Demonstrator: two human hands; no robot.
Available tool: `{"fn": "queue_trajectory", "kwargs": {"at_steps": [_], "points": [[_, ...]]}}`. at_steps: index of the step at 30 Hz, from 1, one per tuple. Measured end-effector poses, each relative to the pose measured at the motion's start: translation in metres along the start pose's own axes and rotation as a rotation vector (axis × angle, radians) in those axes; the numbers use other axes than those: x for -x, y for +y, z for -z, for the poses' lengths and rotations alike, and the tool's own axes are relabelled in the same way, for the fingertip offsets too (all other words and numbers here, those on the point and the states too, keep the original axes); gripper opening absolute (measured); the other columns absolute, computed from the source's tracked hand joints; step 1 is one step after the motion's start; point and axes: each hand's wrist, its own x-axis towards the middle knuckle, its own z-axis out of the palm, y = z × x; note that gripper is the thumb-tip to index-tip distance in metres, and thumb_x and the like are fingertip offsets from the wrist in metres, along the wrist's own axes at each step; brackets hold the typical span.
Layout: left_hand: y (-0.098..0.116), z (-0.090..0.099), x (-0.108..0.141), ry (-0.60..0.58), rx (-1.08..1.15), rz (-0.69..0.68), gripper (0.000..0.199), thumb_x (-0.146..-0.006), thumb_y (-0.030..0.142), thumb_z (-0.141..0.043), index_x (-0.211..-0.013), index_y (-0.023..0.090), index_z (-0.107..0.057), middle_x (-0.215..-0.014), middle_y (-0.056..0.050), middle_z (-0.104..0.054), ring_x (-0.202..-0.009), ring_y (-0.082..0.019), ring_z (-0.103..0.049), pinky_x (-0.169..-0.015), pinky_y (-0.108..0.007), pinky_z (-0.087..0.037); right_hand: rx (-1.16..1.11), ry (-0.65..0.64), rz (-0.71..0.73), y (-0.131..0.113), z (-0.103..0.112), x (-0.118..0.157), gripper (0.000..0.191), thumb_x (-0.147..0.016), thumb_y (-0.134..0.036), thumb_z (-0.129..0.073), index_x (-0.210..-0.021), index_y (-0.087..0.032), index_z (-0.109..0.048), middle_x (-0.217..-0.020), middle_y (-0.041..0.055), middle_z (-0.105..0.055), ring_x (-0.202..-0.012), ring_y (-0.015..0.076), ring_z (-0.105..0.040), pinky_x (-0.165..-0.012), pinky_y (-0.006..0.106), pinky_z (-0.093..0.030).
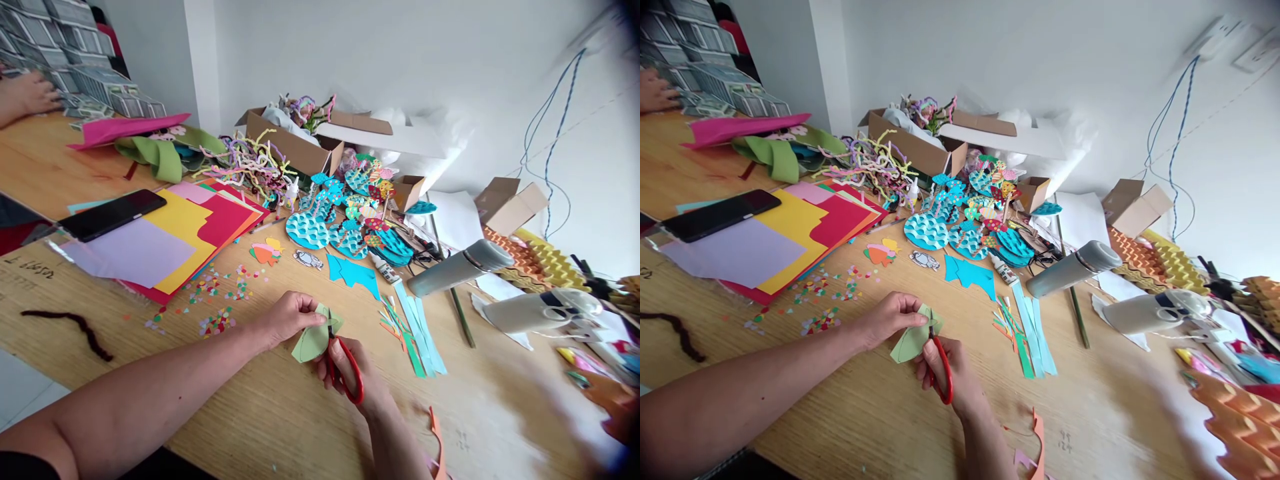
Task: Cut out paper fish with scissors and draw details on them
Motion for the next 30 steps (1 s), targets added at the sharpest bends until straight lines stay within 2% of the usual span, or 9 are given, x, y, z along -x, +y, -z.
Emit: {"fn": "queue_trajectory", "kwargs": {"at_steps": [4,19,30], "points": [[-0.0002,0.0003,-0.0002,0.003,-0.011,0.001,0.025,-0.059,0.035,-0.067,-0.066,0.012,-0.061,-0.06,0.0,-0.057,-0.054,-0.01,-0.047,-0.054,-0.023,-0.036,-0.008,-0.006,-0.006,0.0015,0.0004,-0.0009,0.061,-0.078,-0.072,-0.05,-0.071,-0.012,-0.059,-0.05,0.0011,-0.057,-0.036,0.0064,-0.044,-0.035,0.018,-0.026],[-0.0033,0.001,-0.0012,-0.027,-0.015,-0.014,0.026,-0.06,0.037,-0.067,-0.067,0.012,-0.061,-0.06,0.0,-0.057,-0.055,-0.011,-0.047,-0.055,-0.024,-0.036,0.024,-0.026,0.002,0.0005,0.0017,-0.0011,0.06,-0.079,-0.072,-0.048,-0.069,-0.013,-0.058,-0.05,0.0006,-0.055,-0.038,0.0067,-0.044,-0.037,0.018,-0.026],[-0.0006,0.0009,0.0003,-0.036,-0.017,-0.006,0.023,-0.06,0.036,-0.066,-0.065,0.013,-0.06,-0.062,0.001,-0.056,-0.057,-0.011,-0.044,-0.056,-0.024,-0.033,0.058,0.015,-0.011,-0.0019,-0.0009,0.0011,0.063,-0.079,-0.074,-0.046,-0.065,-0.014,-0.057,-0.045,-0.0011,-0.051,-0.036,0.0067,-0.04,-0.037,0.02,-0.024]]}}
